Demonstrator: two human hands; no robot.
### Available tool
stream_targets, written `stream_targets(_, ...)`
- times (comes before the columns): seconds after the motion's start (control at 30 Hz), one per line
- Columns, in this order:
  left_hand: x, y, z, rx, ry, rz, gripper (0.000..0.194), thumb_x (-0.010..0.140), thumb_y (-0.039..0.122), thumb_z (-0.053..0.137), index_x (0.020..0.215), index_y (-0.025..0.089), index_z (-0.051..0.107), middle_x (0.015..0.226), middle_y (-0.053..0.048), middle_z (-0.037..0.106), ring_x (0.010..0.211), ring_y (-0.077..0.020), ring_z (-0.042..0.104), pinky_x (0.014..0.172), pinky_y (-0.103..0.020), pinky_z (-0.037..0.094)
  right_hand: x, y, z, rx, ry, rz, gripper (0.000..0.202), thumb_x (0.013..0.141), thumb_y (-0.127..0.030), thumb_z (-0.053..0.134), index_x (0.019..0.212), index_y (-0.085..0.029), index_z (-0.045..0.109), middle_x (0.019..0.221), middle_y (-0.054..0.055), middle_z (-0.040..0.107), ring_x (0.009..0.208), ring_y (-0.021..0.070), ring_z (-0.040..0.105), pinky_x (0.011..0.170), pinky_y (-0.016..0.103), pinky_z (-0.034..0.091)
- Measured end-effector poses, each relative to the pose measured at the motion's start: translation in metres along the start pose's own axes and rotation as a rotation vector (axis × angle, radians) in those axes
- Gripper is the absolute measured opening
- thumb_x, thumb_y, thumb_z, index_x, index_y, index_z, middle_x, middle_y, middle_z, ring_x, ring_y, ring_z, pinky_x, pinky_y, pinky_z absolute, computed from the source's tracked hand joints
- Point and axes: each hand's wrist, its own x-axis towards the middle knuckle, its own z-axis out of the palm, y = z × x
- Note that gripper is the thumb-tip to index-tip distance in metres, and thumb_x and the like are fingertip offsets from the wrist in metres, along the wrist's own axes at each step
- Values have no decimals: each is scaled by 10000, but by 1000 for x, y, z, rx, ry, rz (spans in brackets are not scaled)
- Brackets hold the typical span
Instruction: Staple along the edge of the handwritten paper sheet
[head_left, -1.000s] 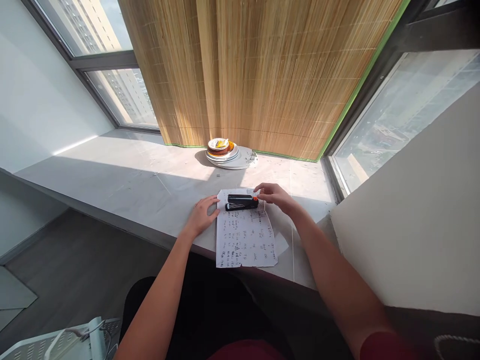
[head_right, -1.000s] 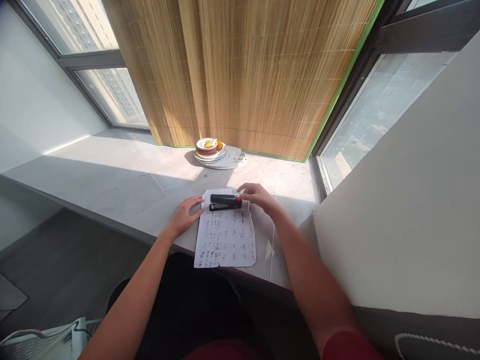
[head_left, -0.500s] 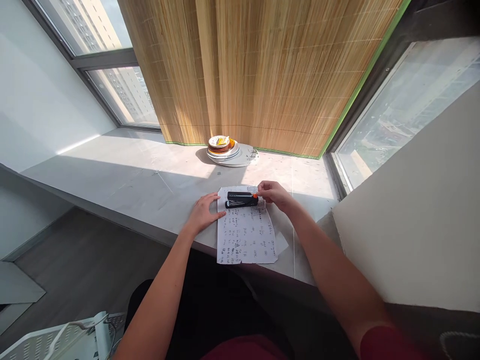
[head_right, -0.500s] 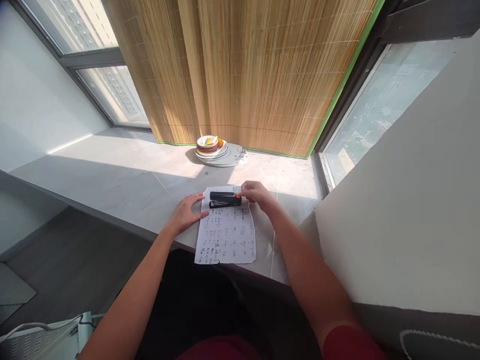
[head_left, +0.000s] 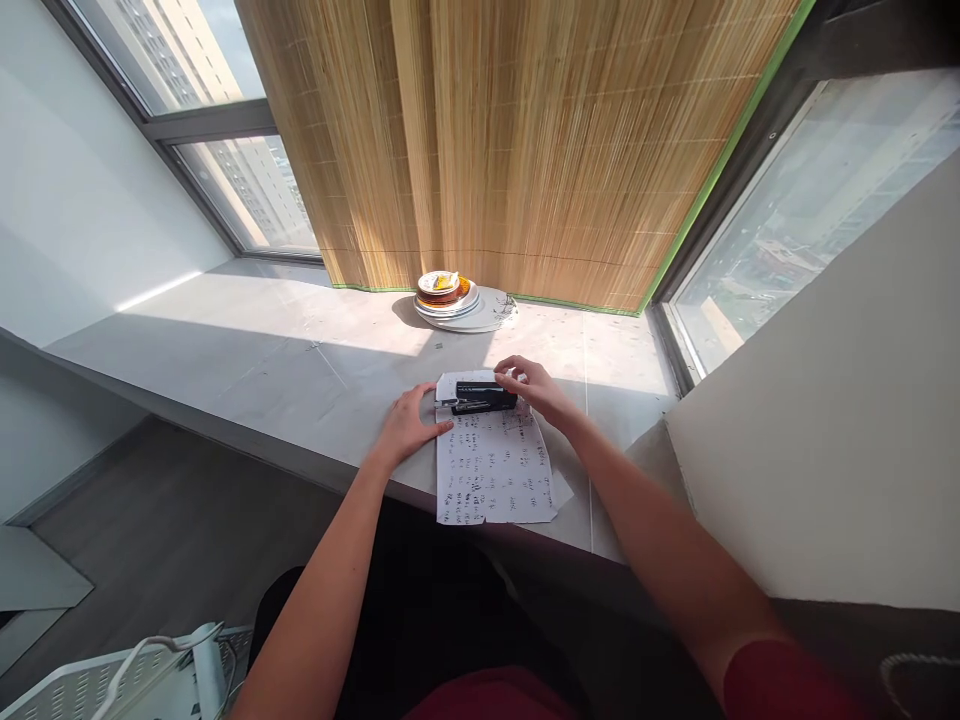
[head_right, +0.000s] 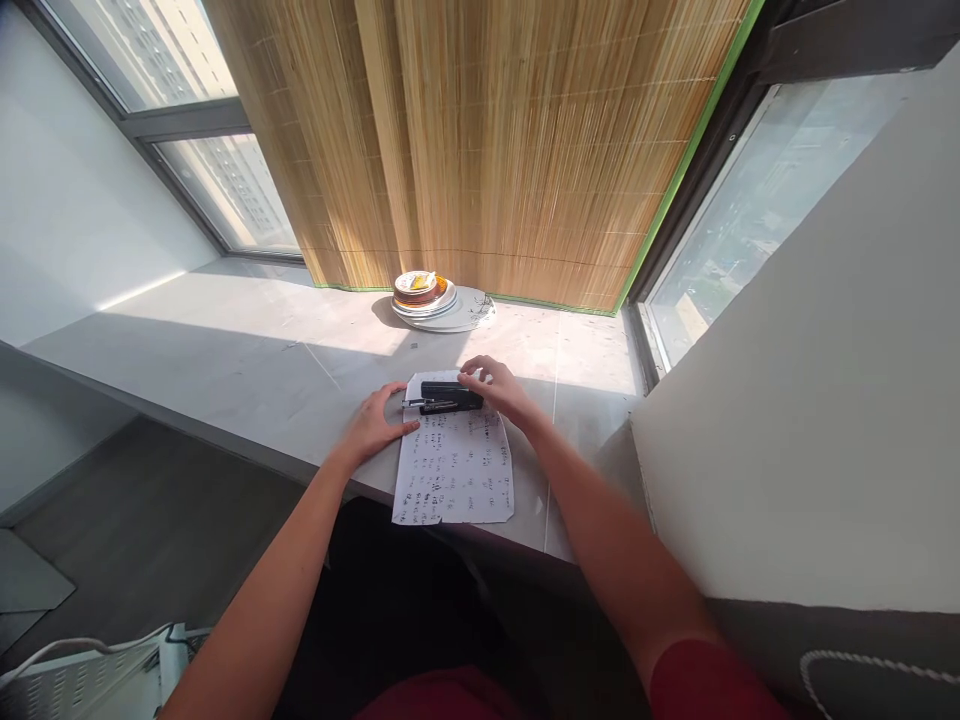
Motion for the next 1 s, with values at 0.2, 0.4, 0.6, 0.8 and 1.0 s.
stream_targets(0.2,3,-1,2,-88,30,25,718,830,409,902,1457,272,581,1500,-81,585,1427,-363,496,1244,-518,375,-2,-4,26,-456,-98,-188,195,841,-282,804,1024,-220,774,944,50,788,926,246,702,876,363,498)
stream_targets(0.4,-5,28,-9,-1206,427,-344,376,1123,384,505,1423,183,608,1573,-154,522,1470,-293,508,1230,-412,461,-11,-8,36,-646,159,-690,278,991,-111,618,1215,-234,728,1222,74,801,1151,266,742,930,406,571)
stream_targets(0.6,-1,56,-20,-1787,234,-683,468,1172,264,342,1523,-23,457,1262,-273,680,1105,-303,751,909,-396,685,-17,-23,39,-815,57,-1099,364,1041,-87,596,1365,-245,650,1334,66,765,1317,254,671,1111,482,529)
stream_targets(0.8,0,55,-8,-1593,438,-668,378,1123,30,342,1386,58,612,1127,-175,751,1039,-204,772,939,-260,669,-16,-19,48,-634,205,-738,331,976,-86,622,1221,-270,745,1225,52,802,1176,265,725,1085,506,518)
stream_targets(1.0,-21,66,-9,-1330,559,-509,220,1143,73,458,1162,105,675,1150,-173,760,1088,-227,769,996,-319,660,-11,-15,54,-393,197,-78,156,777,-206,800,927,-243,822,797,25,796,772,261,733,743,370,561)
